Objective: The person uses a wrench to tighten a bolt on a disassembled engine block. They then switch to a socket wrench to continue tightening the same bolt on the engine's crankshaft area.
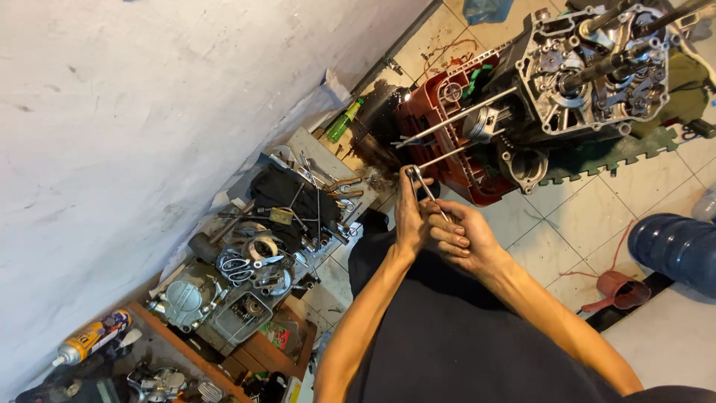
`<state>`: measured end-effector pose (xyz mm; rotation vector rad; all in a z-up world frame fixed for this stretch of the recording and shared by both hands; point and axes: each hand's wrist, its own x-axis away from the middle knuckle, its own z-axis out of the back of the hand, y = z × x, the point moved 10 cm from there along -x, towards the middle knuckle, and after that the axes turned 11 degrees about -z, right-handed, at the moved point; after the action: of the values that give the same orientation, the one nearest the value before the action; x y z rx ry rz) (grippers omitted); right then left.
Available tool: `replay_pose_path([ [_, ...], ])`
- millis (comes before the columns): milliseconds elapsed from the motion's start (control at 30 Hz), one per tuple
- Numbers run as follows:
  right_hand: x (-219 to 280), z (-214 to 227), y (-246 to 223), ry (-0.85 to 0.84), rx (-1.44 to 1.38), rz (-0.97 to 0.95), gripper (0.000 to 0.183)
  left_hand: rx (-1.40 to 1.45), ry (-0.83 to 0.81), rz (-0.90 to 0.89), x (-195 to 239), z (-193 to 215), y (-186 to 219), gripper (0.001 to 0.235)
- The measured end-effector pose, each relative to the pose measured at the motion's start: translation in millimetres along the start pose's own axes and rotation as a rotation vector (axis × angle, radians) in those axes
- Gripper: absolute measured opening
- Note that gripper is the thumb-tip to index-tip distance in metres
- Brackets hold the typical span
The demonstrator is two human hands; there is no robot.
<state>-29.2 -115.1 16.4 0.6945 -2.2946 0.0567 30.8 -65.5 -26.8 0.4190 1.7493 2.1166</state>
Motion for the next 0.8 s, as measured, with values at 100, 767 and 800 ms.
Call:
replay_pose_path([
  [100, 1, 2, 4, -0.057, -0.069, -0.058, 0.024, 0.173, 0.013, 0.023, 5, -6, -7, 0.095],
  [767, 7, 4, -4, 0.108, 0.007, -0.028, 0.028, 0.141, 0.004, 0.064, -4, -6, 15, 0.097],
  [800, 6, 8, -1, 0.105, -0.042, -0.043, 0.029, 0.146, 0.011, 0.061, -5, -2, 23, 0.096],
])
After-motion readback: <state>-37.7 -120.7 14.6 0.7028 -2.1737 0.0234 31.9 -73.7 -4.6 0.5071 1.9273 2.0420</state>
